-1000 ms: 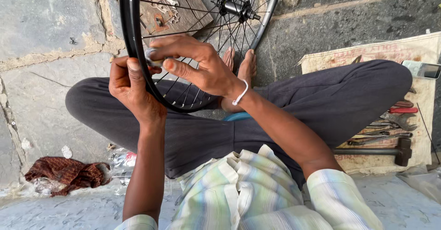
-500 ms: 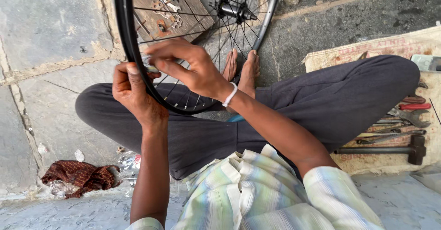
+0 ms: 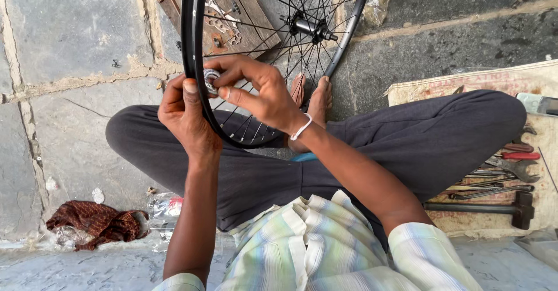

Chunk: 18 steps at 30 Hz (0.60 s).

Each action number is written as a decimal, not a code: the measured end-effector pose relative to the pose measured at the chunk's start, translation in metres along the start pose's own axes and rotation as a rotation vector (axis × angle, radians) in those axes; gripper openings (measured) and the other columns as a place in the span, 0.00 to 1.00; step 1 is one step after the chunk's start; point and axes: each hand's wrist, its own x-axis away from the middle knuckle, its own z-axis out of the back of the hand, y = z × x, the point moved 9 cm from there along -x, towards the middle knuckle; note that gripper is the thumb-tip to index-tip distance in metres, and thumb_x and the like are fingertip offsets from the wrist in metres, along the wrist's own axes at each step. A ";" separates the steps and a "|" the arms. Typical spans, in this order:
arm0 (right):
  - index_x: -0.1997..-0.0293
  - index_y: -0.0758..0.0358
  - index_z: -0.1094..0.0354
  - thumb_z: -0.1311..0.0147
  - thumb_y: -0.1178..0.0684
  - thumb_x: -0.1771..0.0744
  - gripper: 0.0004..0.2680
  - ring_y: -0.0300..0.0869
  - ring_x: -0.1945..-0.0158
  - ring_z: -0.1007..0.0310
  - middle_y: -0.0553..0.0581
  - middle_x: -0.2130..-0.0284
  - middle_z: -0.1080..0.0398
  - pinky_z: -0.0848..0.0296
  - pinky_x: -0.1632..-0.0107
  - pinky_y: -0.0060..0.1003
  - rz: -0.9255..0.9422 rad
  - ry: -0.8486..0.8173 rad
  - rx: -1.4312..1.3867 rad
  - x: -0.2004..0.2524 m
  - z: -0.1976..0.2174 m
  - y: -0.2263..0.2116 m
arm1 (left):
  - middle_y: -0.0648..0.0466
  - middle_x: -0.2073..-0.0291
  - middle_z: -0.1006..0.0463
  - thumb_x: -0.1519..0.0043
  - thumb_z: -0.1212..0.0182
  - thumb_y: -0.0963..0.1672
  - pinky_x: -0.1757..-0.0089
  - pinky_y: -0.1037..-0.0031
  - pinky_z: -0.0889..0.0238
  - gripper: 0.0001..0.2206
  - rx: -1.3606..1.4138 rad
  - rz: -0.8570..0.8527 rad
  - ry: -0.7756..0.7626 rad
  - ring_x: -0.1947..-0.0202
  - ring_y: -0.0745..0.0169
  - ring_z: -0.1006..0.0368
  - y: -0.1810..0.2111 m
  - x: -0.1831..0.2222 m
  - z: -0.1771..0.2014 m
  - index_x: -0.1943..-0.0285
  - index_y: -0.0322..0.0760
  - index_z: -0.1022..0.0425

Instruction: The person places small silver components into the holes of a bicycle rim by hand and then tightens them using a tool while sitting on the floor.

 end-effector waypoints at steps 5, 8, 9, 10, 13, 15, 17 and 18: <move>0.55 0.68 0.38 0.40 0.63 0.34 0.09 0.49 0.52 0.21 0.61 0.54 0.29 0.18 0.50 0.38 0.421 0.012 0.704 0.001 -0.019 -0.026 | 0.54 0.61 0.19 0.34 0.34 0.49 0.60 0.80 0.30 0.16 -0.006 0.044 -0.067 0.63 0.71 0.25 -0.003 -0.004 -0.007 0.51 0.29 0.21; 0.54 0.68 0.39 0.40 0.65 0.35 0.10 0.50 0.54 0.20 0.60 0.57 0.29 0.18 0.54 0.39 0.478 0.060 0.930 -0.003 -0.029 -0.032 | 0.55 0.64 0.21 0.32 0.32 0.46 0.60 0.81 0.34 0.13 -0.025 0.031 0.048 0.65 0.71 0.28 -0.003 0.000 0.000 0.52 0.28 0.21; 0.56 0.67 0.40 0.39 0.65 0.35 0.10 0.51 0.53 0.20 0.60 0.56 0.30 0.18 0.54 0.39 0.484 0.082 0.958 0.000 -0.030 -0.035 | 0.55 0.64 0.21 0.32 0.32 0.46 0.60 0.81 0.35 0.13 -0.037 0.023 0.057 0.65 0.71 0.29 -0.002 0.002 0.001 0.53 0.28 0.21; 0.57 0.66 0.41 0.39 0.65 0.35 0.10 0.51 0.52 0.20 0.61 0.55 0.30 0.17 0.53 0.38 0.490 0.104 0.986 0.004 -0.032 -0.038 | 0.55 0.64 0.21 0.32 0.32 0.46 0.60 0.81 0.35 0.13 -0.049 0.016 0.066 0.65 0.71 0.29 -0.001 0.003 0.004 0.53 0.27 0.21; 0.58 0.71 0.40 0.39 0.63 0.38 0.11 0.60 0.54 0.23 0.75 0.54 0.31 0.19 0.60 0.38 0.605 0.167 0.947 0.019 -0.032 -0.055 | 0.55 0.60 0.22 0.30 0.34 0.46 0.58 0.80 0.37 0.14 -0.066 0.010 -0.059 0.62 0.71 0.30 0.002 0.001 -0.004 0.50 0.25 0.19; 0.52 0.73 0.38 0.38 0.63 0.34 0.11 0.54 0.52 0.22 0.67 0.53 0.30 0.18 0.58 0.37 0.529 0.108 0.875 0.017 -0.028 -0.049 | 0.55 0.58 0.22 0.30 0.35 0.47 0.56 0.79 0.35 0.15 -0.031 0.028 -0.136 0.60 0.71 0.29 0.002 0.002 -0.011 0.49 0.26 0.20; 0.50 0.72 0.37 0.38 0.62 0.32 0.10 0.50 0.52 0.20 0.63 0.53 0.29 0.18 0.57 0.37 0.469 0.084 0.884 0.013 -0.026 -0.043 | 0.54 0.58 0.21 0.32 0.34 0.47 0.54 0.77 0.31 0.14 0.043 0.054 -0.156 0.59 0.69 0.26 0.001 0.001 -0.015 0.50 0.28 0.21; 0.52 0.69 0.37 0.39 0.63 0.32 0.09 0.49 0.53 0.20 0.62 0.54 0.29 0.18 0.57 0.38 0.449 0.086 0.930 0.010 -0.026 -0.040 | 0.54 0.60 0.22 0.31 0.34 0.46 0.55 0.77 0.32 0.13 0.031 0.032 -0.116 0.60 0.70 0.27 0.003 -0.001 -0.012 0.50 0.28 0.21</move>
